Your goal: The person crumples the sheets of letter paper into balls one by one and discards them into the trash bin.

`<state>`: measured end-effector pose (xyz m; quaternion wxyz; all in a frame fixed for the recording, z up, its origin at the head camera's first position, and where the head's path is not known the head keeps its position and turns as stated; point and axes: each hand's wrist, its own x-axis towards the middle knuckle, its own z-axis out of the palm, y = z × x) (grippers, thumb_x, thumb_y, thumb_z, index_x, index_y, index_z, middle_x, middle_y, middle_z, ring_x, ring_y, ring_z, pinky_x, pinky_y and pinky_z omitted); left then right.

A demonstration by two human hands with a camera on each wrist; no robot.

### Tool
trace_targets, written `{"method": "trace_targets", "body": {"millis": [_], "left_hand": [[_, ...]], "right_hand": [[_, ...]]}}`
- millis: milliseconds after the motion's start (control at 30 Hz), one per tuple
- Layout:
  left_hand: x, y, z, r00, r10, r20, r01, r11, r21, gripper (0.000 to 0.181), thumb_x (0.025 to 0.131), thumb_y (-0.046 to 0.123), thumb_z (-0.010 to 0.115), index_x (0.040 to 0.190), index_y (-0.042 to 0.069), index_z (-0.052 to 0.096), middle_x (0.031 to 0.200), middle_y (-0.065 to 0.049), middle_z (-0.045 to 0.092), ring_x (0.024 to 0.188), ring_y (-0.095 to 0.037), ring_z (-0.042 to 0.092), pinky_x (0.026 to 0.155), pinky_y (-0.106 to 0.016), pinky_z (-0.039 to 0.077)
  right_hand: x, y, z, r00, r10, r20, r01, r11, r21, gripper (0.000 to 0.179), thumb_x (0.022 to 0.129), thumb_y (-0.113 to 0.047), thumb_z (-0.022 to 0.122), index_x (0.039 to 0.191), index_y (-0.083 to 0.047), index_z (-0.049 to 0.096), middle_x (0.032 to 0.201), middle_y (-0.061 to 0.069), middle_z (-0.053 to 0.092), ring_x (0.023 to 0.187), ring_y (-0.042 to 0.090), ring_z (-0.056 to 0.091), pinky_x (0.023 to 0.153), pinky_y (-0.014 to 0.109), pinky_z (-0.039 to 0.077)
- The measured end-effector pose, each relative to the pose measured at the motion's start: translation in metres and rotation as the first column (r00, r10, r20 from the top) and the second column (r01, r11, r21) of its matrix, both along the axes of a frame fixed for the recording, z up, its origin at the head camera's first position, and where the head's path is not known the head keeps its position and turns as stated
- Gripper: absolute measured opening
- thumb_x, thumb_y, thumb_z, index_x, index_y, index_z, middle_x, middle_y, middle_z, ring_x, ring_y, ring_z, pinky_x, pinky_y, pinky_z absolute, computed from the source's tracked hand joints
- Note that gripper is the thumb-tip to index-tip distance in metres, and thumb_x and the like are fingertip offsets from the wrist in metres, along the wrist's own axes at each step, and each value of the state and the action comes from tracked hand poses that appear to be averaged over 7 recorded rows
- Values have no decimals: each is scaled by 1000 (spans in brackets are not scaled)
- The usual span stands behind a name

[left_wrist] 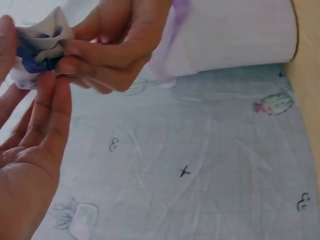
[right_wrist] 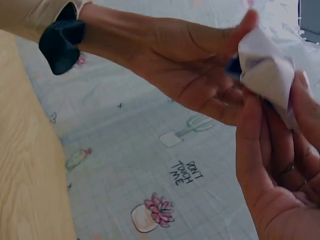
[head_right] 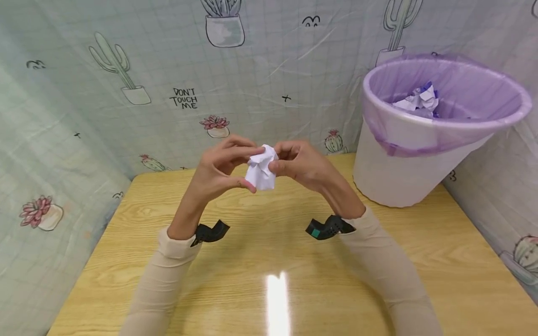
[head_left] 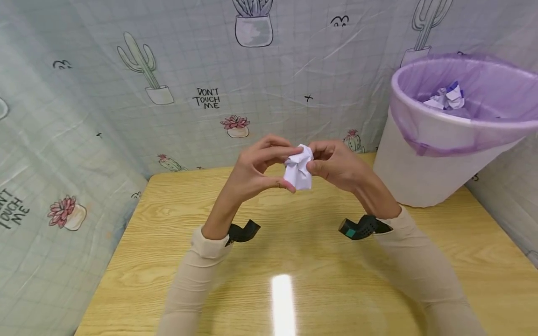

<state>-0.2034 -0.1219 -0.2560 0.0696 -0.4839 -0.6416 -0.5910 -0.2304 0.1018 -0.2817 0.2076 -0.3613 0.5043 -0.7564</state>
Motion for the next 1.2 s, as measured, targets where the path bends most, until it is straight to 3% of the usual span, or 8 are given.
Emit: {"method": "trace_targets", "body": {"millis": [233, 367, 500, 700, 767, 1000, 1100, 1200], "left_hand": [[13, 11, 17, 976, 169, -136, -176, 983, -41, 46, 65, -7, 80, 108, -10, 65, 106, -17, 58, 95, -22, 58, 82, -34, 54], [17, 17, 22, 955, 241, -171, -245, 969, -6, 40, 65, -11, 79, 103, -12, 65, 101, -20, 59, 94, -24, 59, 82, -33, 55], [12, 17, 21, 972, 221, -80, -220, 975, 26, 40, 69, -12, 75, 107, -16, 62, 106, -25, 56, 97, -26, 58, 87, -40, 53], [-2, 6, 10, 985, 153, 81, -159, 985, 64, 48, 77, -10, 69, 123, -12, 55, 124, -20, 52, 101, -26, 59, 94, -43, 49], [-5, 1, 6, 986, 137, 94, -143, 988, 58, 50, 77, -11, 69, 125, -11, 55, 127, -17, 51, 104, -27, 58, 95, -42, 49], [-3, -2, 10, 986, 166, -4, -166, 984, 69, 49, 73, -18, 69, 120, -15, 56, 123, -23, 52, 105, -29, 58, 90, -43, 51], [1, 0, 16, 976, 204, -73, -198, 977, 80, 45, 71, -17, 71, 114, -17, 59, 112, -26, 57, 99, -30, 62, 86, -42, 54], [3, 1, 18, 969, 225, -98, -215, 972, 99, 42, 70, -16, 72, 110, -16, 62, 104, -24, 60, 91, -27, 64, 82, -40, 55]], "right_hand": [[7, -6, 1, 990, -140, -13, 139, 989, -49, 8, 87, -7, 65, 89, 0, 67, 89, 9, 65, 81, 19, 61, 73, 30, 56], [14, -12, 2, 964, -267, 5, 267, 963, -34, 10, 89, -9, 64, 87, 1, 65, 92, 10, 64, 85, 20, 62, 76, 30, 56], [20, -11, 9, 914, -399, -71, 403, 912, 77, 17, 90, -14, 65, 100, -1, 64, 100, 10, 62, 90, 20, 61, 79, 27, 55], [17, -4, 25, 855, -364, -370, 429, 897, 108, 66, 80, 4, 71, 139, -4, 42, 134, 11, 41, 109, 26, 55, 81, 30, 56], [15, -3, 27, 809, -339, -481, 439, 892, 108, 73, 77, 9, 71, 141, -4, 40, 136, 11, 39, 110, 27, 54, 83, 30, 55], [15, -6, 33, 527, -294, -797, 606, 788, 110, 77, 75, 1, 75, 143, -4, 39, 136, 10, 45, 120, 21, 49, 94, 23, 48], [18, -9, 33, 465, -295, -835, 640, 764, 86, 77, 75, 0, 75, 143, -1, 38, 136, 12, 43, 121, 22, 48, 92, 22, 49], [21, -13, 32, 453, -316, -834, 642, 764, 59, 75, 74, 1, 74, 141, 2, 39, 135, 14, 43, 120, 23, 47, 90, 22, 50]]}}
